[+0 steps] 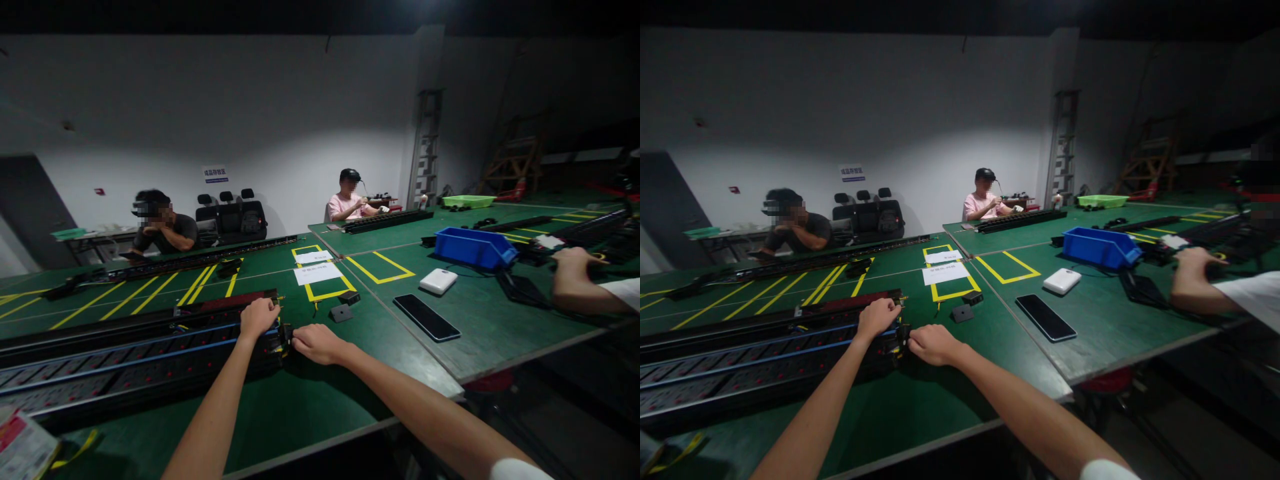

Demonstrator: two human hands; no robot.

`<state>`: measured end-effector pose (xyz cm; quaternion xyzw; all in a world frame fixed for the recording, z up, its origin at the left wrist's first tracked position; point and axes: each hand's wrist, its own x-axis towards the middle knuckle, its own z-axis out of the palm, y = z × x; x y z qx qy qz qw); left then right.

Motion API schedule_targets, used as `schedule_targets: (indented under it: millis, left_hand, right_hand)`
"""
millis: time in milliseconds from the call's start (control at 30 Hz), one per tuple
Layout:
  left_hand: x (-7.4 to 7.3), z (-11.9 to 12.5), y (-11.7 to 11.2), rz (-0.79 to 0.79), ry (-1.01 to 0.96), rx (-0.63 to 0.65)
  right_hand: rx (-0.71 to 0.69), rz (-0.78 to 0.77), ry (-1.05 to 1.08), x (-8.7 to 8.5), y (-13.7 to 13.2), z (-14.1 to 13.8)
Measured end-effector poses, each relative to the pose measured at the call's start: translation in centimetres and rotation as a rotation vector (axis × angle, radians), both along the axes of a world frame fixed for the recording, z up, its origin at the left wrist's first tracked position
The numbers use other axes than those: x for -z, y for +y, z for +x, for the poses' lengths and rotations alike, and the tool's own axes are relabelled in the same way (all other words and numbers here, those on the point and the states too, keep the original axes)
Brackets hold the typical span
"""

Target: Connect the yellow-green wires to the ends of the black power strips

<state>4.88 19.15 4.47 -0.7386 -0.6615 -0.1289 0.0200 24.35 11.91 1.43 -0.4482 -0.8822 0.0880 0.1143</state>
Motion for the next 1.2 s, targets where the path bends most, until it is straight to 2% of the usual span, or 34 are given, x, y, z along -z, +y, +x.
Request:
schedule_targets:
  millis: [400, 800, 1200]
  left_hand:
    - [0.12, -0.05, 0.02, 0.002, -0.024, -0.002]
    - [0.34, -0.07, 0.18, 0.006, -0.016, -0.009]
    - [0.47, -0.16, 0.33, 0.018, -0.017, -0.008]
  right_hand:
    - [-0.025, 0.049, 0.003, 0.39, 0.20, 0.08]
    - [0.003, 0.017, -0.007, 0.40, 0.22, -0.07]
    - [-0.011, 0.050, 0.002, 0.75, 0.35, 0.08]
